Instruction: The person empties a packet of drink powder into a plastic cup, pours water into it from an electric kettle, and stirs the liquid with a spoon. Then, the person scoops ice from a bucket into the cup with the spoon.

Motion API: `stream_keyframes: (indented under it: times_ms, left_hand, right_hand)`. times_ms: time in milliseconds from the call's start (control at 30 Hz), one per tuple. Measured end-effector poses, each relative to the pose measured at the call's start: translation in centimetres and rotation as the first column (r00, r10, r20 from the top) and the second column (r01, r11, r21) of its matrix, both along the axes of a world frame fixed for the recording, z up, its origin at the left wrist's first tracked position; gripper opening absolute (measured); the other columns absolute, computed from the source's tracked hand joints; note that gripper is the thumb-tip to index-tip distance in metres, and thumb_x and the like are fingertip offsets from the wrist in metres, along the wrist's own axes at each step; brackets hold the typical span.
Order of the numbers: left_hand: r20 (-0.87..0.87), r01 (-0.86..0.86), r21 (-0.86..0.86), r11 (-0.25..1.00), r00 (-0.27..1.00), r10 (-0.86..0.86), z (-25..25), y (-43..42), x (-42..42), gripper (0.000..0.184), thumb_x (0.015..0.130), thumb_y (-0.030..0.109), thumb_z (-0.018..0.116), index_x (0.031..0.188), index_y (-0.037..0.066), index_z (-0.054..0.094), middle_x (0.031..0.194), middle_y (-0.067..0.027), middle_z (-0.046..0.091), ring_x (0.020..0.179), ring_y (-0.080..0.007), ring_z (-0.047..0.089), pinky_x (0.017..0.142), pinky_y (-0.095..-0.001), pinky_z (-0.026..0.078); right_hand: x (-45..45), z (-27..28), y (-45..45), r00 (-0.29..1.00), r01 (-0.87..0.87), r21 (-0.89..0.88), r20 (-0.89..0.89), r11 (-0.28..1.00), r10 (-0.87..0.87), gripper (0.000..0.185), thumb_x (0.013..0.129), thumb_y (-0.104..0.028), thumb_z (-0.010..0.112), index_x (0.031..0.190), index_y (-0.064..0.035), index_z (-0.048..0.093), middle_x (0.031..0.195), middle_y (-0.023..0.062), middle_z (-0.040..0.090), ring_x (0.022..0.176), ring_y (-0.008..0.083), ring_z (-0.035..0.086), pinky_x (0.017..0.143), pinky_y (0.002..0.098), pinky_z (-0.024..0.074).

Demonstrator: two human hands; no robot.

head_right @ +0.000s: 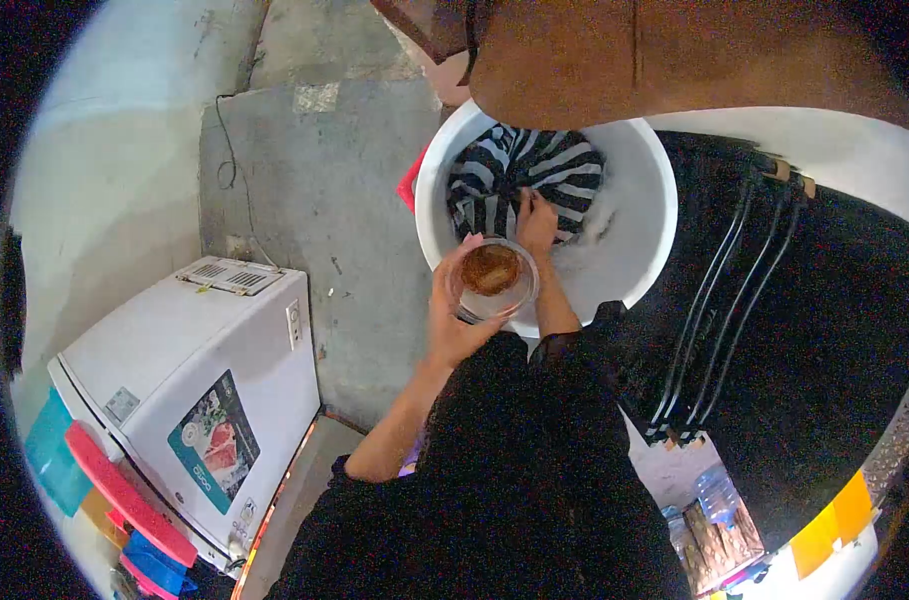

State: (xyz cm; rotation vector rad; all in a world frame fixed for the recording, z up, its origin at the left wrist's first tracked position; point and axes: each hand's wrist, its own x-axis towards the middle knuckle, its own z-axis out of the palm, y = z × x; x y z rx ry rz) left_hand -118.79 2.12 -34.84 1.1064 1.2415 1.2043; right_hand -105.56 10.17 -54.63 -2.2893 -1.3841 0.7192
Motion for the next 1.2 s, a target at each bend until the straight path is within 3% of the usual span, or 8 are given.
stream_keyframes:
  times_ms: [167,267,333,467,600,733,933,1200]
  left_hand:
    - [-0.025,-0.055,-0.037,0.998,0.998,0.055,0.2,0.1,0.2,0.076,0.064,0.008,0.075,0.130,0.004,0.039,0.134,-0.0149,0.044,0.132,-0.0315,0.034,0.108,-0.0403,0.028]
    - [-0.070,-0.067,-0.064,0.996,0.996,0.063,0.7,0.2,0.3,0.076,0.064,0.009,0.075,0.130,0.004,0.039,0.134,-0.0145,0.045,0.132,-0.0310,0.034,0.108,-0.0398,0.028]
    - [-0.044,-0.073,-0.056,0.996,0.997,0.071,0.4,-0.1,0.5,0.076,0.064,0.009,0.075,0.130,0.004,0.039,0.134,-0.0146,0.045,0.132,-0.0309,0.034,0.108,-0.0396,0.028]
    - [-0.059,-0.078,-0.033,0.996,0.995,0.076,-0.2,-0.5,0.5,0.077,0.064,0.009,0.075,0.131,0.003,0.038,0.135,-0.0157,0.044,0.131,-0.0304,0.036,0.108,-0.0392,0.028]
    - [-0.042,-0.117,-0.042,0.992,0.992,0.115,0.1,-0.3,0.8,0.078,0.063,0.008,0.076,0.131,0.002,0.037,0.135,-0.0164,0.043,0.128,-0.0293,0.039,0.107,-0.0387,0.029]
    - [0.036,-0.141,-0.055,0.989,0.989,0.143,0.1,0.2,1.0,0.082,0.061,0.006,0.077,0.132,0.001,0.036,0.133,-0.0149,0.044,0.123,-0.0261,0.045,0.105,-0.0364,0.035]
    - [-0.071,-0.134,-0.088,0.987,0.989,0.128,0.4,0.5,1.7,0.086,0.062,0.015,0.082,0.131,0.002,0.032,0.133,-0.0131,0.041,0.123,-0.0249,0.043,0.105,-0.0394,0.034]
    - [-0.064,-0.086,-0.071,0.994,0.995,0.081,-0.1,1.1,2.3,0.086,0.061,0.006,0.080,0.131,0.002,0.032,0.133,-0.0126,0.040,0.125,-0.0252,0.040,0.108,-0.0386,0.030]
  right_hand:
    - [1.8,1.1,0.7,0.983,-0.010,0.023,-0.183,1.000,0.014,0.048,0.091,-0.049,0.047,0.094,-0.0061,0.069,0.076,0.0146,0.067,0.074,0.0306,0.064,0.065,0.0393,0.0478]
    - [3.7,1.5,1.5,0.974,-0.078,-0.175,-0.221,0.981,0.037,0.048,0.092,-0.045,0.048,0.089,-0.0026,0.070,0.072,0.0095,0.068,0.067,0.0211,0.064,0.061,0.0334,0.0469]
    - [3.6,2.3,1.6,0.790,0.035,-0.105,-0.606,0.994,-0.092,0.043,0.094,-0.040,0.049,0.089,-0.0018,0.069,0.073,0.0049,0.069,0.065,0.0124,0.061,0.058,0.0301,0.0452]
    - [4.9,3.8,1.1,0.663,0.165,-0.150,-0.714,0.975,-0.222,0.038,0.094,-0.038,0.049,0.092,-0.0039,0.067,0.078,0.0040,0.069,0.068,0.0086,0.059,0.054,0.0252,0.0427]
    - [6.4,6.4,1.2,0.745,0.186,-0.049,-0.644,0.981,-0.174,0.038,0.094,-0.042,0.049,0.096,-0.0068,0.064,0.083,0.0027,0.069,0.068,0.0067,0.058,0.048,0.0199,0.0376]
    - [8.0,7.2,1.2,0.706,0.286,-0.061,-0.661,0.956,-0.254,0.038,0.095,-0.039,0.047,0.097,-0.0056,0.064,0.083,0.0052,0.068,0.069,0.0071,0.055,0.049,0.0207,0.0386]
    - [8.9,7.1,0.8,0.700,0.417,0.000,-0.638,0.909,-0.321,0.036,0.096,-0.037,0.047,0.097,-0.0046,0.063,0.082,0.0062,0.068,0.068,0.0073,0.052,0.051,0.0221,0.0409]
    - [8.5,8.4,1.0,0.666,0.475,0.017,-0.660,0.880,-0.347,0.032,0.097,-0.031,0.045,0.102,-0.0048,0.063,0.082,0.0051,0.068,0.070,0.0078,0.055,0.054,0.0219,0.0428]
